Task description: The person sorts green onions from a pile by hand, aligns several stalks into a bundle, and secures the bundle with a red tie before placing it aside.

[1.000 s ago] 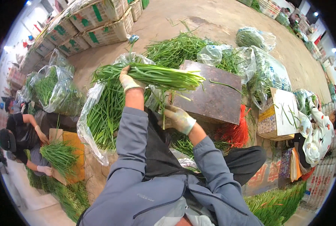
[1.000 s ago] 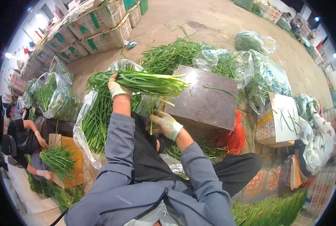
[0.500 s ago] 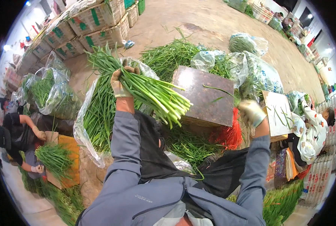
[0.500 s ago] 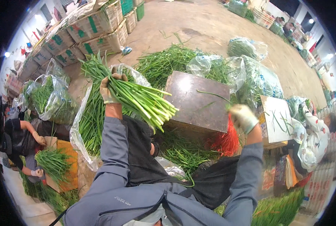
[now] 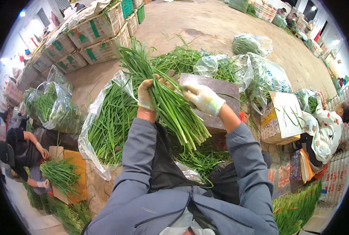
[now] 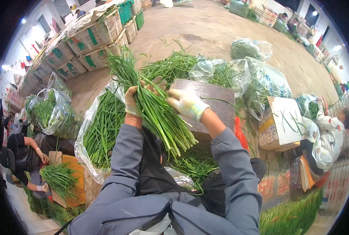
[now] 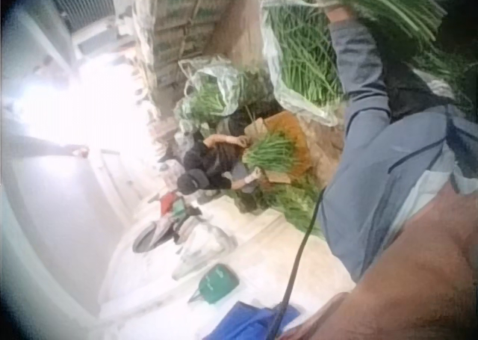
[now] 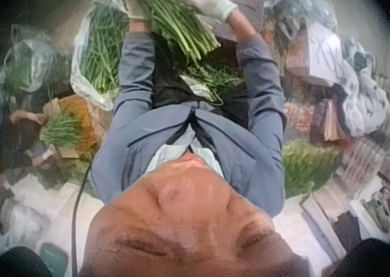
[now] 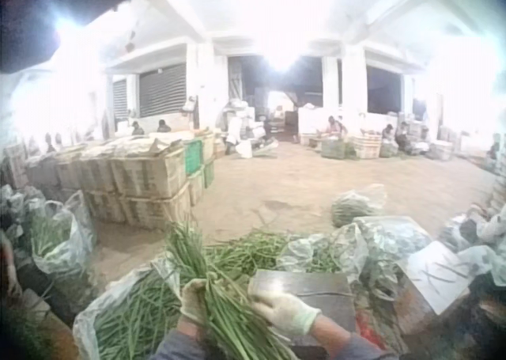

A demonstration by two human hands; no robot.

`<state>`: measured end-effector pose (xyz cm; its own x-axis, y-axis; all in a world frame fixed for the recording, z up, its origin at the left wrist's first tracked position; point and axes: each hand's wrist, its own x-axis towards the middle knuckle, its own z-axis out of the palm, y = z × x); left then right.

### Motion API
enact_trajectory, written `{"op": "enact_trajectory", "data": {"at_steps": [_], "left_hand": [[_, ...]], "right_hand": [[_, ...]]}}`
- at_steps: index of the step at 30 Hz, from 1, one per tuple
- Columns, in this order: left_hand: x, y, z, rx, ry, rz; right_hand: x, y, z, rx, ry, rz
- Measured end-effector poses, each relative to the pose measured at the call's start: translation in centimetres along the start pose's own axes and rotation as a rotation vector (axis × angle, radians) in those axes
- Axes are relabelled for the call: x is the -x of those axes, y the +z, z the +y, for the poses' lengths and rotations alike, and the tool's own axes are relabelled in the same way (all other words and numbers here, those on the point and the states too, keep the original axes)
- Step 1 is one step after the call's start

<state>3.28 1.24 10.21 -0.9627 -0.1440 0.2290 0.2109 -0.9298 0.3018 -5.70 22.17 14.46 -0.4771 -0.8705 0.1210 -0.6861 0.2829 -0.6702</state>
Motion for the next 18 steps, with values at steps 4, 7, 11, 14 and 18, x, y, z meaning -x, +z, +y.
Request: {"op": "enact_trajectory", "data": {"at_steps": [4,7,11,14,18], "left_hand": [[0.8,0.8,0.6,-0.088,0.042,0.029],[1.0,0.9,1.1,-0.106,0.064,0.072],[0.4,0.4,0.9,-0.139,0.122,0.041],[0.2,0.8,0.3,-0.116,0.075,0.097],[0.5,-1.2,1.7,-0.164,0.144,0.198]], "right_hand": [[2.2,0.4,0.7,-0.082,0.122,-0.170],[3.1,0.3,1.1,0.025,0.047,-0.139],[3.1,1.3,-1.8,0.159,-0.221,0.436],[1.9,2.8,-1.9,0.242,-0.248,0.298],[3.7,3.0,0.2,-0.648,-0.061,0.159]]}}
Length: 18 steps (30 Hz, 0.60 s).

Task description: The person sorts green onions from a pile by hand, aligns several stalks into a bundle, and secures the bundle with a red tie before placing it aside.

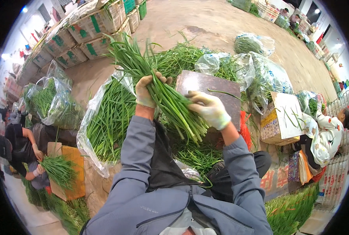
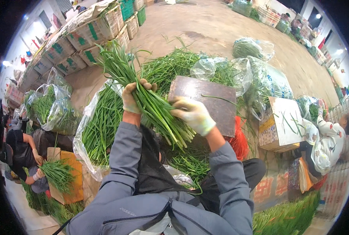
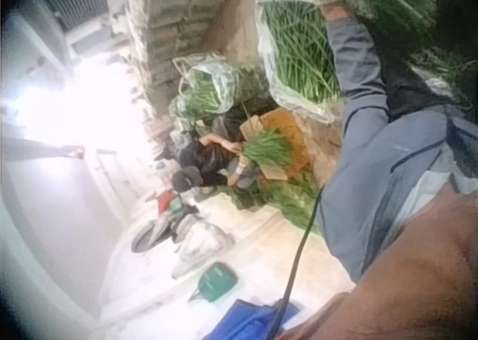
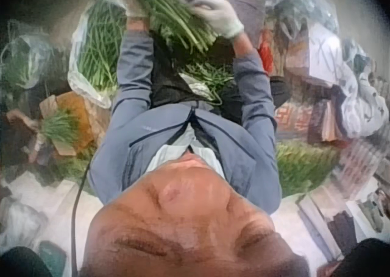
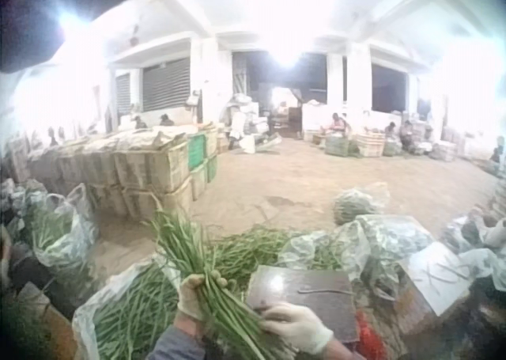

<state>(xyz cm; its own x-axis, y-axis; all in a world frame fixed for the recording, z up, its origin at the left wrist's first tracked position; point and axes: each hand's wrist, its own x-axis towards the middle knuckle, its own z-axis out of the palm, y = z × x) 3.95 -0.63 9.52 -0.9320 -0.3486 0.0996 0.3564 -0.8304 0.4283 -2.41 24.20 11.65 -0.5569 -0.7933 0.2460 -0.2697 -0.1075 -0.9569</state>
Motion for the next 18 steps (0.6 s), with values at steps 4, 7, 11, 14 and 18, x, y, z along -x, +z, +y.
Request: {"op": "enact_trajectory", "data": {"at_steps": [4,7,11,14,18], "left_hand": [[-0.3,-1.1,1.5,0.285,-0.066,-0.176],[0.0,-1.5,3.1,0.150,0.059,-0.177],[-0.4,-4.2,5.1,0.157,0.020,-0.207],[-0.3,-3.8,4.2,0.211,0.062,-0.114],[-0.6,-2.7,2.9,0.131,0.146,-0.009]], "right_hand": [[6.2,-2.9,0.4,-0.500,0.074,0.191],[11.2,-6.2,3.7,-1.164,-0.065,0.266],[14.2,-6.4,3.0,-0.738,-0.004,0.443],[11.1,-3.5,-2.1,-0.330,0.336,0.281],[5.8,0.8,-3.6,0.383,0.174,0.175]]}}
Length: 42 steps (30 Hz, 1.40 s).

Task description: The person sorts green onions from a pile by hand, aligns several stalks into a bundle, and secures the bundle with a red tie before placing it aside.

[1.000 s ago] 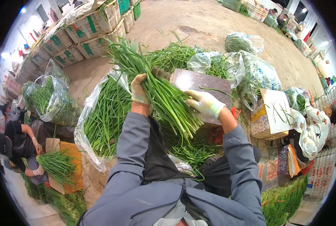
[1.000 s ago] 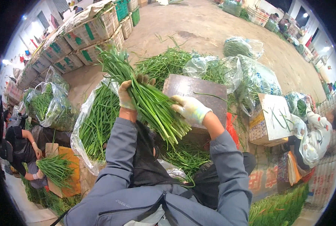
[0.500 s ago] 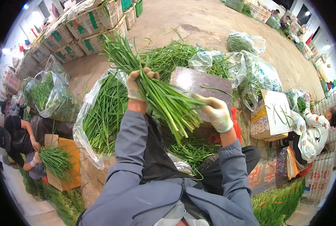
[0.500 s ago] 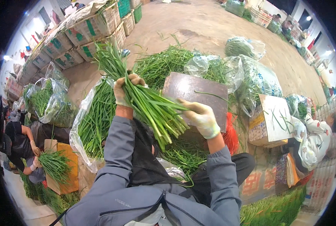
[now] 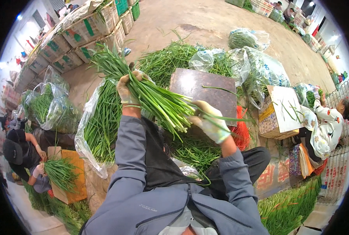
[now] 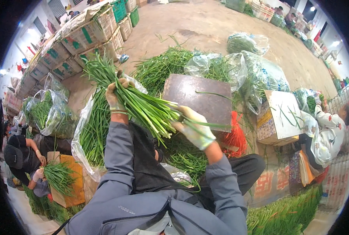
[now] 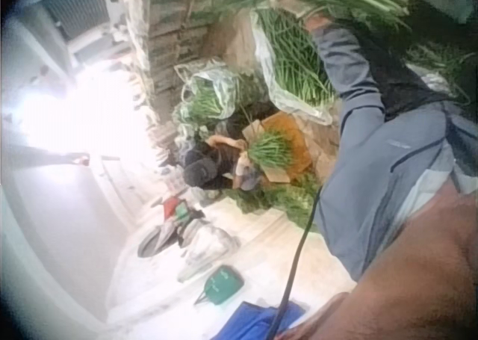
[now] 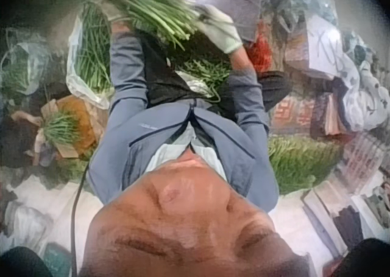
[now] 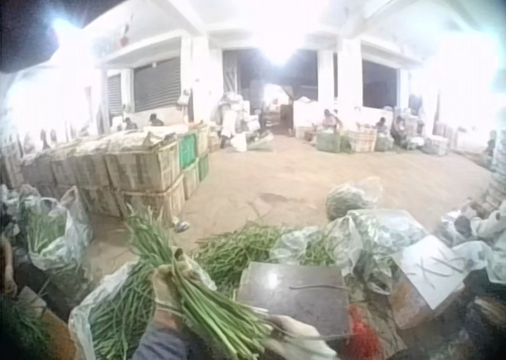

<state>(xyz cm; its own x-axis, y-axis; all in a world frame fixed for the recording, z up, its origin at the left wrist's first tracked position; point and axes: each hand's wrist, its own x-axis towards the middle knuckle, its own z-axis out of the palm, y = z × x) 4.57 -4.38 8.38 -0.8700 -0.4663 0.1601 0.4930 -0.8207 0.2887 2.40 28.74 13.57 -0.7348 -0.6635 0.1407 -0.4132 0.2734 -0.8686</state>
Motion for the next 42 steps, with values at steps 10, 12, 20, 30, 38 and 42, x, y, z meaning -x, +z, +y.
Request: {"op": "enact_trajectory", "data": {"at_steps": [10,12,20,30,38,42], "left_hand": [[-0.6,-1.6,1.0,-0.217,0.250,0.183],[-0.7,-0.6,-0.2,-0.097,0.109,0.251],[-1.3,-0.9,-3.0,-0.254,0.120,0.364],[-1.0,-0.9,0.7,-0.144,0.149,0.445],[-1.5,-1.0,2.6,-0.168,0.225,0.683],[-1.6,-0.9,2.5,-0.123,0.226,0.656]], "right_hand": [[-0.1,-0.7,3.5,-0.729,-0.124,0.196],[-0.6,-0.4,1.9,-0.473,-0.238,0.259],[-6.1,8.6,-1.7,0.360,-0.443,0.277],[0.1,3.0,1.8,-0.582,0.026,-0.261],[7.4,3.6,12.7,0.203,0.041,-0.677],[7.4,4.2,14.9,0.613,0.122,-0.820]]}}
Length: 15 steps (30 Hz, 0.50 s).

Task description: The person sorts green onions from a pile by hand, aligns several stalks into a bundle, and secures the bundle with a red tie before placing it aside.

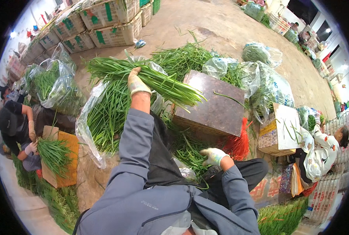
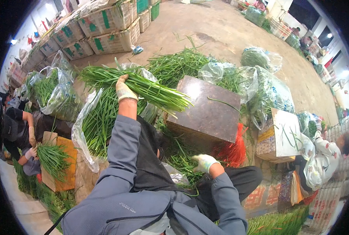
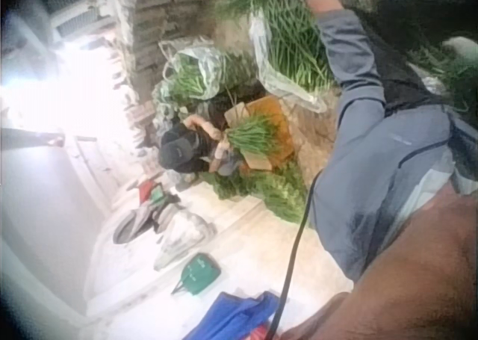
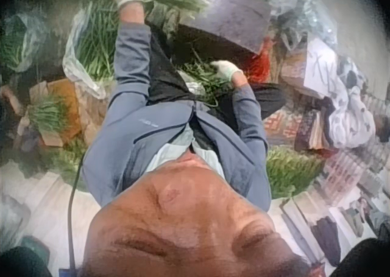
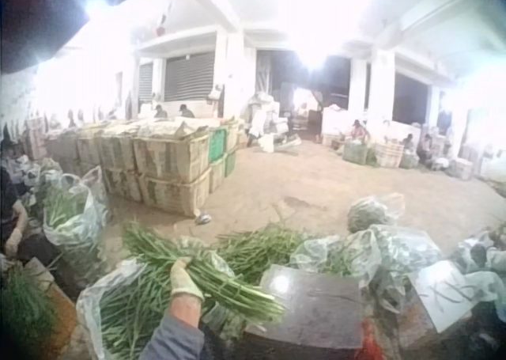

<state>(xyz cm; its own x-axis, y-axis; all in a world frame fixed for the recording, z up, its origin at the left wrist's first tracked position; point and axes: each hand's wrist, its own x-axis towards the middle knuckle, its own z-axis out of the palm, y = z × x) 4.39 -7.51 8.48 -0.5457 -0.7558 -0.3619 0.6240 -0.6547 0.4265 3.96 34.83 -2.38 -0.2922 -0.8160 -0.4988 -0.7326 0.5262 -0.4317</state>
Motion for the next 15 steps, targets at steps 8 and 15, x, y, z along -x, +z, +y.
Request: {"op": "enact_trajectory", "data": {"at_steps": [8,15], "left_hand": [[2.3,1.6,-4.8,-0.029,-0.005,0.035],[3.2,1.3,-6.3,-0.172,0.049,0.057]], "right_hand": [[-6.0,-13.0,-10.4,-0.530,-0.103,1.126],[-9.4,-17.7,-9.1,-1.109,-0.115,0.888]]}}
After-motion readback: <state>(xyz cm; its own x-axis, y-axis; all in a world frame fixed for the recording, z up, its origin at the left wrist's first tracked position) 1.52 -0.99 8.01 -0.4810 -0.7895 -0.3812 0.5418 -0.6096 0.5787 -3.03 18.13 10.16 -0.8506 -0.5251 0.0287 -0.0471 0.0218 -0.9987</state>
